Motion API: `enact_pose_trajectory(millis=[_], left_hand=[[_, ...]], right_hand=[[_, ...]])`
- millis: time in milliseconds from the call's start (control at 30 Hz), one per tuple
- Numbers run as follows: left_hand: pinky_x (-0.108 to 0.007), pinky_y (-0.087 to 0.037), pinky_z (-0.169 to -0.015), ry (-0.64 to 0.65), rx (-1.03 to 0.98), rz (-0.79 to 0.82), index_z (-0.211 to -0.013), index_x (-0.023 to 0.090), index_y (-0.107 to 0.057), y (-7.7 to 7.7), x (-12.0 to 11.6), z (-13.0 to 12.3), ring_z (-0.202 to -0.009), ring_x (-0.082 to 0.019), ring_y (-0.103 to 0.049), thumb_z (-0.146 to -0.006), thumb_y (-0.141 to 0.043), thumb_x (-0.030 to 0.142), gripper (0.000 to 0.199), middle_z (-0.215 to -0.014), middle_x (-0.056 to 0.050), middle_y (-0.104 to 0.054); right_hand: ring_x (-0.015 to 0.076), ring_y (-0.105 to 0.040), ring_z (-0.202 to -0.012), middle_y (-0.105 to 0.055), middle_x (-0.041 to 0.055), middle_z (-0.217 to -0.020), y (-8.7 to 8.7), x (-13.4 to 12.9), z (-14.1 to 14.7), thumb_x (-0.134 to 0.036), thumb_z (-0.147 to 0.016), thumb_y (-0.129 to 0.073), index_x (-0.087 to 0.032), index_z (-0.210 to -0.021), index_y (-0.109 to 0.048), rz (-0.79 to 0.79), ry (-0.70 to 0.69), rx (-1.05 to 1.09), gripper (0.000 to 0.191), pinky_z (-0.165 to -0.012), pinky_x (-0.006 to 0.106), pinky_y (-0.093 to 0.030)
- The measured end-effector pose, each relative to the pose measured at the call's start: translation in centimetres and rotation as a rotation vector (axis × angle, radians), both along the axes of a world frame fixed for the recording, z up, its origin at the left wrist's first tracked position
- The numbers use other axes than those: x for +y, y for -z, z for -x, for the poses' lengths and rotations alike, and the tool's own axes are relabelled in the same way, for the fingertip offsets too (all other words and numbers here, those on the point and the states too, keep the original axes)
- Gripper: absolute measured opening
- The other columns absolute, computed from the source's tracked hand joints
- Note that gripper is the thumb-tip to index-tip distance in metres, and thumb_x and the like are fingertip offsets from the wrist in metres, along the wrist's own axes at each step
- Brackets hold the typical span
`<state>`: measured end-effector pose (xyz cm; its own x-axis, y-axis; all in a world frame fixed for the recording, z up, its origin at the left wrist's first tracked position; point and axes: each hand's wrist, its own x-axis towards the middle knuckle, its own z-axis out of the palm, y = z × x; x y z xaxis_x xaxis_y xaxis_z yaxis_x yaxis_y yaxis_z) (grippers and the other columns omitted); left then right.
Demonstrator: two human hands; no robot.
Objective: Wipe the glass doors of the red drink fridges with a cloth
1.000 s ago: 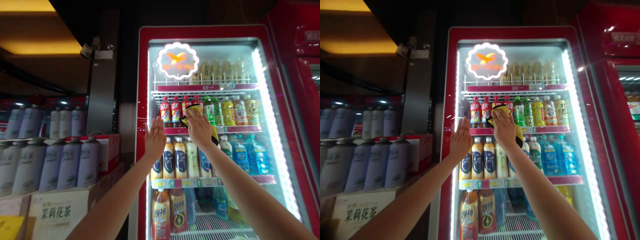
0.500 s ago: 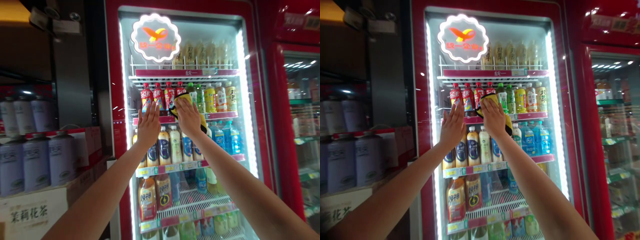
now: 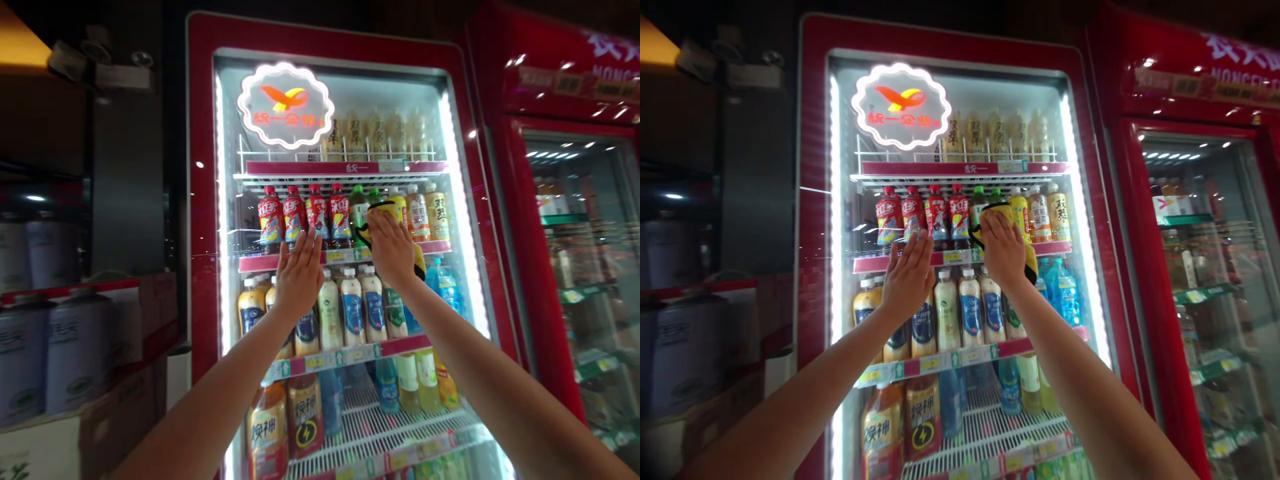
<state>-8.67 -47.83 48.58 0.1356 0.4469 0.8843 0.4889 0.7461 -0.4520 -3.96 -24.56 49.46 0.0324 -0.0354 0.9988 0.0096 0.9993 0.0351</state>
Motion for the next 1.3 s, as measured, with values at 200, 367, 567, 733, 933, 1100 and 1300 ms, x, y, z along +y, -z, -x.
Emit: enact_pose_trajectory(millis=[200,367,567,733,933,1100,1300], left_hand=[[-0.055,-0.012,-0.131,0.036,-0.016,0.001,-0.164,0.018,-0.019,1.1,1.8,-0.5,-0.156,-0.025,-0.029,-0.097,-0.042,0.018,0.071,-0.166,-0.011,-0.033],[-0.054,-0.011,-0.131,0.057,-0.035,0.013,-0.163,0.017,-0.023,0.8,4.0,-0.9,-0.156,-0.024,-0.027,-0.098,-0.04,0.019,0.067,-0.166,-0.01,-0.034],[-0.055,-0.007,-0.131,0.089,-0.034,-0.013,-0.165,0.02,-0.015,1.5,5.1,-0.8,-0.156,-0.025,-0.029,-0.098,-0.042,0.017,0.072,-0.167,-0.011,-0.031],[-0.058,-0.004,-0.13,0.091,-0.043,-0.015,-0.165,0.018,-0.014,1.6,5.9,-0.7,-0.156,-0.026,-0.027,-0.098,-0.042,0.018,0.072,-0.167,-0.013,-0.031],[-0.054,-0.012,-0.131,0.108,-0.06,0.001,-0.165,0.019,-0.015,1.8,7.7,-1.2,-0.156,-0.025,-0.026,-0.098,-0.041,0.017,0.072,-0.167,-0.011,-0.03],[-0.054,-0.013,-0.131,0.12,-0.074,0.032,-0.165,0.021,-0.015,2.8,8.7,-1.5,-0.156,-0.024,-0.027,-0.097,-0.04,0.016,0.072,-0.167,-0.009,-0.029],[-0.056,-0.009,-0.131,0.139,-0.065,0.067,-0.165,0.021,-0.013,2.2,10.7,-1.5,-0.157,-0.025,-0.025,-0.097,-0.04,0.015,0.073,-0.168,-0.009,-0.027]], right_hand=[[0.0289,-0.045,-0.146,-0.053,0.0085,-0.155,5.7,0.6,-0.4,-0.014,-0.1,-0.04,-0.019,-0.15,-0.053,-0.034,0.03,0.001,0.051,-0.118,0.049,-0.038],[0.0247,-0.044,-0.147,-0.051,0.004,-0.157,3.0,1.7,-0.6,-0.015,-0.102,-0.039,-0.023,-0.149,-0.053,-0.187,0.013,-0.081,0.049,-0.121,0.046,-0.034],[0.0285,-0.044,-0.147,-0.051,0.0076,-0.157,5.4,4.9,-1.4,-0.015,-0.101,-0.039,-0.021,-0.151,-0.052,0.086,0.05,-0.011,0.052,-0.117,0.05,-0.039],[0.0255,-0.044,-0.147,-0.051,0.0024,-0.157,5.8,3.3,-1.6,-0.013,-0.1,-0.042,-0.025,-0.148,-0.056,-0.092,0.027,-0.109,0.051,-0.12,0.048,-0.036],[0.0269,-0.042,-0.148,-0.05,0.0051,-0.158,3.3,6.5,-2.0,-0.014,-0.101,-0.037,-0.024,-0.15,-0.053,0.071,0.033,-0.061,0.052,-0.118,0.049,-0.038],[0.0283,-0.042,-0.149,-0.047,0.0062,-0.16,7.2,6.3,-2.3,-0.014,-0.1,-0.038,-0.024,-0.153,-0.049,0.111,0.069,-0.097,0.055,-0.118,0.05,-0.038],[0.0252,-0.039,-0.15,-0.047,0.0026,-0.16,4.2,6.8,-2.4,-0.012,-0.1,-0.039,-0.024,-0.151,-0.051,-0.066,0.031,-0.158,0.054,-0.122,0.048,-0.034]])
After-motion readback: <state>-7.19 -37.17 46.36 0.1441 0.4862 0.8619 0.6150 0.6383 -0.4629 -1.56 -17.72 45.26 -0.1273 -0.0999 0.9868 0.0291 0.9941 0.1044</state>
